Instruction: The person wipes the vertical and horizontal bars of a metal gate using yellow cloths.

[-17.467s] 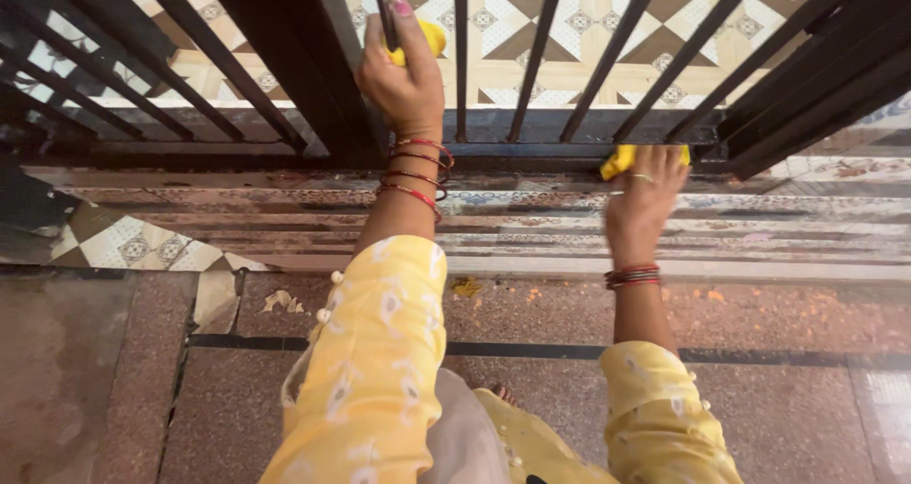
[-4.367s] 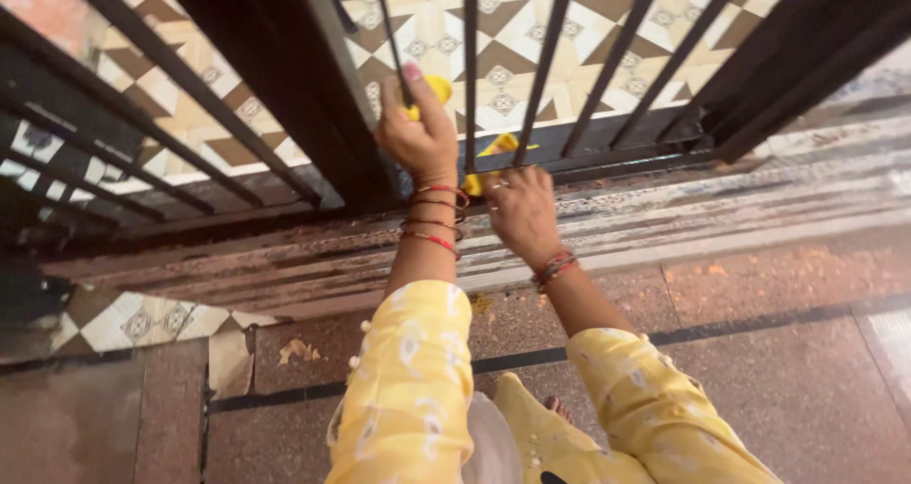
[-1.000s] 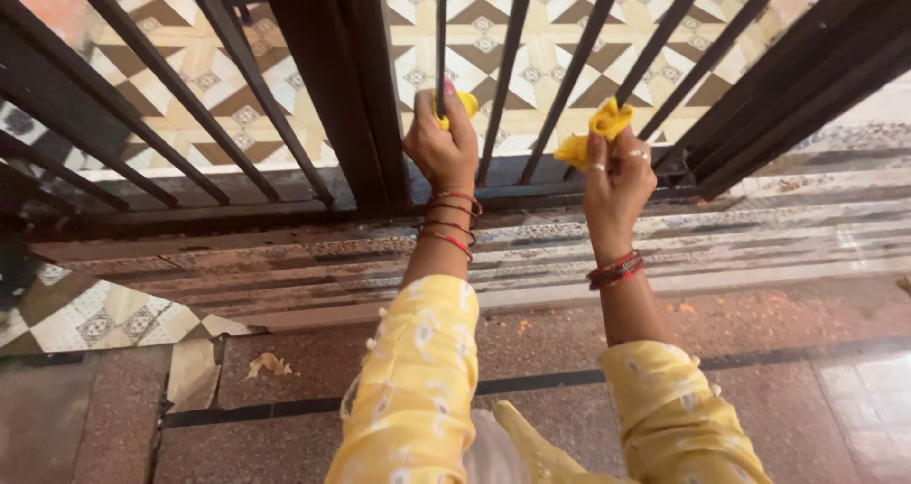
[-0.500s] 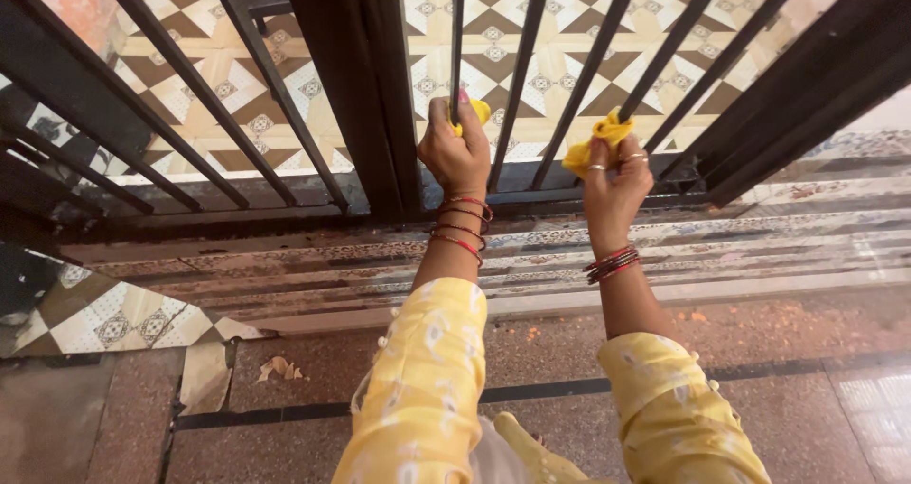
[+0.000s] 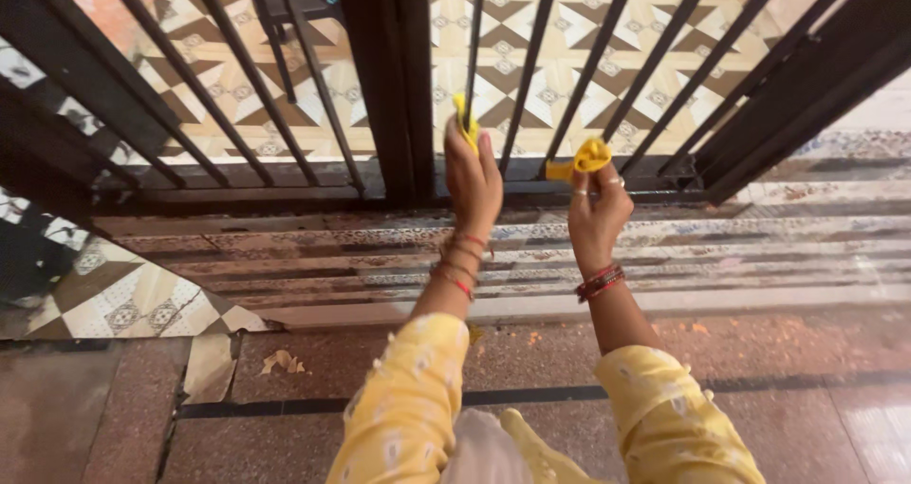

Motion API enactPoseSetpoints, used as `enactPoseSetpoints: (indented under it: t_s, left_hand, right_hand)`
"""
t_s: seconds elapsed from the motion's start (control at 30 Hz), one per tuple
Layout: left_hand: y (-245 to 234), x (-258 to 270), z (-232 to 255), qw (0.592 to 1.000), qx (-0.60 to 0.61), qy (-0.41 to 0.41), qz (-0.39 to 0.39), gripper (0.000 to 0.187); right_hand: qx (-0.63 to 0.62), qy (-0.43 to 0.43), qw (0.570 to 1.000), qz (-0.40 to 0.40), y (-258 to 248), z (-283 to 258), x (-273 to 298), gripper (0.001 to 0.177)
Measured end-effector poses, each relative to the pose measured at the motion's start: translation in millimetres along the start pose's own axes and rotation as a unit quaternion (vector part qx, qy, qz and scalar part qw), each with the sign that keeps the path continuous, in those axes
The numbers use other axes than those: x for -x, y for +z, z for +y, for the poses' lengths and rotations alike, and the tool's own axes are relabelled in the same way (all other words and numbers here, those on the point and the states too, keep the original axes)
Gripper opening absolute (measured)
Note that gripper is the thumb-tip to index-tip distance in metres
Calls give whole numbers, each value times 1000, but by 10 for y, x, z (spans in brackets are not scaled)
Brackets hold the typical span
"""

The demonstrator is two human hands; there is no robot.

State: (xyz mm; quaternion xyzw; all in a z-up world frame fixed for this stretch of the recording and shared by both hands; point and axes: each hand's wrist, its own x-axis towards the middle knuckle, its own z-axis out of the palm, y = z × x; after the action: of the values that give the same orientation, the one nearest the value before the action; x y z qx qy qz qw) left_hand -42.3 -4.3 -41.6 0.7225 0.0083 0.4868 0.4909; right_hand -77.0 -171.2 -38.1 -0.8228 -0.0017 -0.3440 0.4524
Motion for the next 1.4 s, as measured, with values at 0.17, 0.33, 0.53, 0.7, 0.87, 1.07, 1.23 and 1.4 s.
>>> enactPoseSetpoints:
  t_s: [0.17,0.33,0.53,0.7,0.87,1.07,1.23,1.4]
  left_hand:
    - [-283,383,-67,997,-19,-36,-65,56]
    - [-527,601,101,976,50,-204,-51,51]
    - [-320,609,454,994,87,-69,7,47]
    - [-31,370,474,996,15,72,-57,63]
    - [261,419,301,989,-25,103,-108,80]
    - [128,632,-151,982,-54,-7,-179,65]
    - [38,555,-185,973,-107,-41,-201,53]
    - [-303,530,211,981,-41,-142,-128,36]
  right_hand:
    - [-48,-96,994,21,364,-373,-248,24]
    - [-107,-91,990,15,537,-207,-128,19]
    - [38,16,991,-127,247,-46,-50,21]
    - [1,-32,999,-28,-163,-144,-114,23]
    - [184,-261,946,-50,-122,-68,-119,28]
    - [319,-306,885,-146,261,364,-23,44]
    - [320,-298,871,-224,264,552,-236,35]
    - [346,-310,840,-281,228,433,-385,17]
